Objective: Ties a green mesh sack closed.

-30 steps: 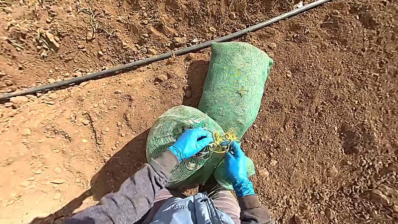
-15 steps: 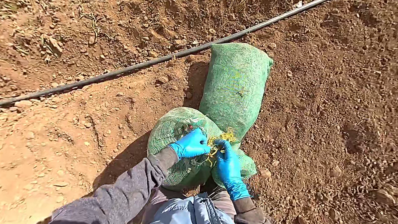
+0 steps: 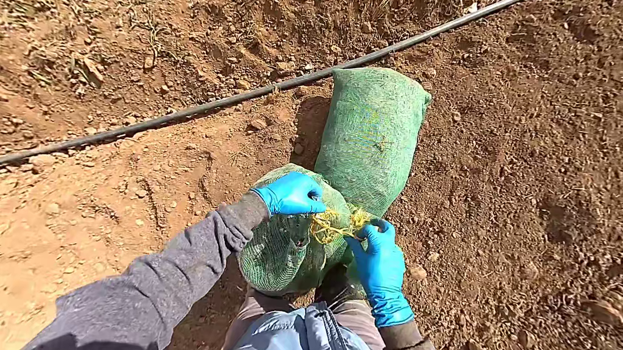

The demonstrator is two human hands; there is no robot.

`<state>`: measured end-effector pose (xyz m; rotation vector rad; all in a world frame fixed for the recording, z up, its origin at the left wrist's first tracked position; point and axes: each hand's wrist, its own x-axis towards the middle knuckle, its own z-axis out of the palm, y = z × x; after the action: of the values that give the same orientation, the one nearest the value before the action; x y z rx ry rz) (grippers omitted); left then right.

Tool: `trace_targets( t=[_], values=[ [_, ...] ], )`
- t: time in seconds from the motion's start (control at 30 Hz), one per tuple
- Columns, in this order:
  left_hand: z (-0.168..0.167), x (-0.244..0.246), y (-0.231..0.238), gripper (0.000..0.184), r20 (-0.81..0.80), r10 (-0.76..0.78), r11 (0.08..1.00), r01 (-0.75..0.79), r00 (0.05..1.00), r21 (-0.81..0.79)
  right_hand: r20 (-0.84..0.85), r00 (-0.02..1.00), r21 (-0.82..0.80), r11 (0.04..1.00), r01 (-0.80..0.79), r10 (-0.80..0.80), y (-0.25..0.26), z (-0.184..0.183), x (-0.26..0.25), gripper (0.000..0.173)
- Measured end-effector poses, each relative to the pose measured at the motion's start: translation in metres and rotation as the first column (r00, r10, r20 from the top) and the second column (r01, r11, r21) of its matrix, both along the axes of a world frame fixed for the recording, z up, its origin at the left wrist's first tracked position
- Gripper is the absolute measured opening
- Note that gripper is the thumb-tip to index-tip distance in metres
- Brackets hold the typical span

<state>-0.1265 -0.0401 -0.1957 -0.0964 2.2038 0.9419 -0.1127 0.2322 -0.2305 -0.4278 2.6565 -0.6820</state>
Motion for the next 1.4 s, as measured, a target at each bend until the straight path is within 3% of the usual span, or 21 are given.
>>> trace_targets(
  t=[0.07,0.17,0.27,0.33,0.37,0.43,0.5,0.57,0.67,0.77,0.83,0.93,1.0,1.07,1.13,1.2,1.3,1.4],
  values=[
    [0.002,-0.008,-0.001,0.034,0.009,-0.060,0.998,0.060,0.998,0.004,-0.042,0.993,-0.101,0.988,-0.116,0.112,0.009,0.014,0.000,0.022],
    [0.010,-0.025,0.010,0.033,0.011,-0.223,0.974,0.224,0.975,-0.036,-0.036,0.925,-0.240,0.895,-0.376,0.378,0.000,0.038,0.019,0.033],
    [0.023,-0.051,0.031,0.034,0.117,-0.408,0.883,0.424,0.906,-0.204,0.187,0.744,-0.260,0.762,-0.593,0.642,-0.028,0.056,0.043,0.046],
    [0.033,-0.065,0.043,0.032,0.120,-0.445,0.852,0.461,0.887,-0.250,0.177,0.654,-0.212,0.677,-0.704,0.736,-0.041,0.059,0.056,0.048],
    [0.040,-0.071,0.046,0.030,0.086,-0.439,0.861,0.446,0.895,-0.246,0.095,0.670,-0.179,0.675,-0.716,0.736,-0.041,0.060,0.059,0.045],
    [0.057,-0.080,0.050,0.027,-0.005,-0.407,0.893,0.396,0.914,-0.214,-0.164,0.795,-0.186,0.774,-0.606,0.584,-0.032,0.060,0.055,0.032],
    [0.073,-0.088,0.049,0.022,-0.051,-0.390,0.910,0.377,0.919,-0.173,-0.265,0.934,-0.301,0.899,-0.317,0.240,-0.021,0.058,0.031,0.023],
    [0.086,-0.092,0.051,0.022,-0.060,-0.403,0.909,0.391,0.913,-0.143,-0.106,0.994,-0.335,0.942,-0.015,-0.022,-0.014,0.062,-0.003,0.027],
    [0.098,-0.088,0.063,0.025,-0.116,-0.411,0.912,0.405,0.904,-0.071,0.374,0.925,-0.263,0.949,0.172,-0.064,-0.023,0.064,-0.037,0.058],
    [0.094,-0.081,0.062,0.023,-0.318,-0.275,0.939,0.324,0.907,0.112,0.606,0.795,-0.441,0.838,0.321,0.014,-0.034,0.041,-0.045,0.022],
    [0.084,-0.068,0.045,0.025,-0.424,-0.011,0.954,0.136,0.906,0.266,0.658,0.753,-0.511,0.729,0.455,-0.009,-0.028,0.044,-0.045,0.014],
    [0.073,-0.021,0.029,0.016,-0.319,0.456,0.863,-0.326,0.831,0.386,0.632,0.770,-0.533,0.677,0.508,-0.081,0.001,0.060,-0.045,0.016],
    [0.062,0.020,0.039,0.009,-0.156,0.591,0.793,-0.533,0.792,0.295,0.635,0.765,-0.516,0.681,0.519,-0.102,0.015,0.064,-0.043,0.015],
    [0.028,0.050,0.057,0.008,-0.098,0.582,0.813,-0.581,0.807,0.047,0.659,0.745,-0.502,0.677,0.538,-0.104,0.018,0.064,-0.041,0.015],
    [-0.012,0.070,0.076,0.014,-0.194,0.600,0.772,-0.625,0.776,-0.112,0.681,0.726,-0.496,0.674,0.548,-0.090,0.013,0.065,-0.036,0.018],
    [-0.042,0.075,0.088,0.028,-0.376,0.616,0.707,-0.696,0.692,-0.123,0.700,0.709,-0.462,0.704,0.540,-0.084,0.006,0.070,-0.030,0.020],
    [-0.062,0.067,0.088,0.044,-0.496,0.531,0.748,-0.655,0.687,-0.107,0.709,0.705,-0.435,0.771,0.465,-0.025,0.001,0.076,-0.017,0.023],
    [-0.064,0.056,0.078,0.024,-0.502,0.469,0.820,-0.570,0.727,-0.059,0.711,0.702,-0.462,0.777,0.427,0.037,-0.003,0.081,-0.009,0.023]
  ],
)
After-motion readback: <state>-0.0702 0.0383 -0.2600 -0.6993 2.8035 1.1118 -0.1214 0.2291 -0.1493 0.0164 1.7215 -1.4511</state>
